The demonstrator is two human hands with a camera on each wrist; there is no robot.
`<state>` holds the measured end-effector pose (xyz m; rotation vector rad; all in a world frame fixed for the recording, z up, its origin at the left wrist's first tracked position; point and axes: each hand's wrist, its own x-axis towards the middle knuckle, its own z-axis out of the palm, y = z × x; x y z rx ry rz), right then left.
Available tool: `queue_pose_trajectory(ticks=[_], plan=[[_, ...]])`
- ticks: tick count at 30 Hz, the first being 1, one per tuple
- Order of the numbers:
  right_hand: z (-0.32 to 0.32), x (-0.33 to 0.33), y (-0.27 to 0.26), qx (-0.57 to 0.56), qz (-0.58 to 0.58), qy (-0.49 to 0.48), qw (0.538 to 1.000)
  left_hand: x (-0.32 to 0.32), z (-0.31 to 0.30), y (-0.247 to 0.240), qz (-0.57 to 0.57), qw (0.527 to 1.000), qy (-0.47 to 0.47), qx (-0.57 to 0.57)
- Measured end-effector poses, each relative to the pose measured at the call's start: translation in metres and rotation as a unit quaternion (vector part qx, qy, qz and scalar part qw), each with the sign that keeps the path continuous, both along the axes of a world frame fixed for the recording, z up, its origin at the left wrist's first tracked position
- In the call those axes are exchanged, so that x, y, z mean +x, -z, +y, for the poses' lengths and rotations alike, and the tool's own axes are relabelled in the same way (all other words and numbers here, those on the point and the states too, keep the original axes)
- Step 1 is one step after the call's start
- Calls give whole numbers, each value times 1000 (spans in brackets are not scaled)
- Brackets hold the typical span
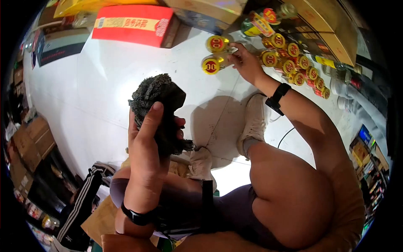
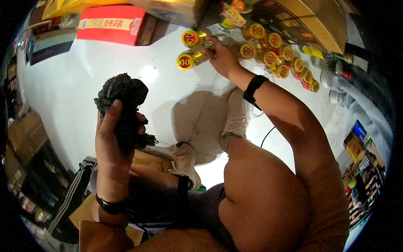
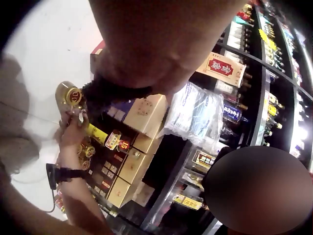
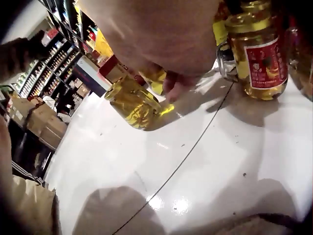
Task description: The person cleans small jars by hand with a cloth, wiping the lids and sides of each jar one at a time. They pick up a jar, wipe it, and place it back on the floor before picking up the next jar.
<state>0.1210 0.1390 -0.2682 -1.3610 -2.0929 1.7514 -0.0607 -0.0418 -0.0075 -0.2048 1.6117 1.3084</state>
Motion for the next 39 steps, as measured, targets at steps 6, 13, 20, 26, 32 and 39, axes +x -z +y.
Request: queue_pose_trajectory(ticks=[6, 13, 20, 26, 32, 39], plan=[[-5, 49, -63, 245, -44, -37, 968, 12, 17, 15, -27, 999, 46, -10], [17, 85, -71, 450, -164, -154, 864, 29, 39, 28, -40, 994, 105, -4], [38, 73, -59, 381, -241, -273, 850, 32, 43, 43, -5, 988, 151, -14], [30, 74, -69, 349, -155, -177, 907, 22, 40, 49, -15, 991, 132, -28], [25, 62, -135, 88, 157, -84, 980, 27, 41, 53, -127, 984, 118, 45], [3, 16, -205, 156, 259, -129, 945, 42, 59, 35, -249, 953, 91, 146]])
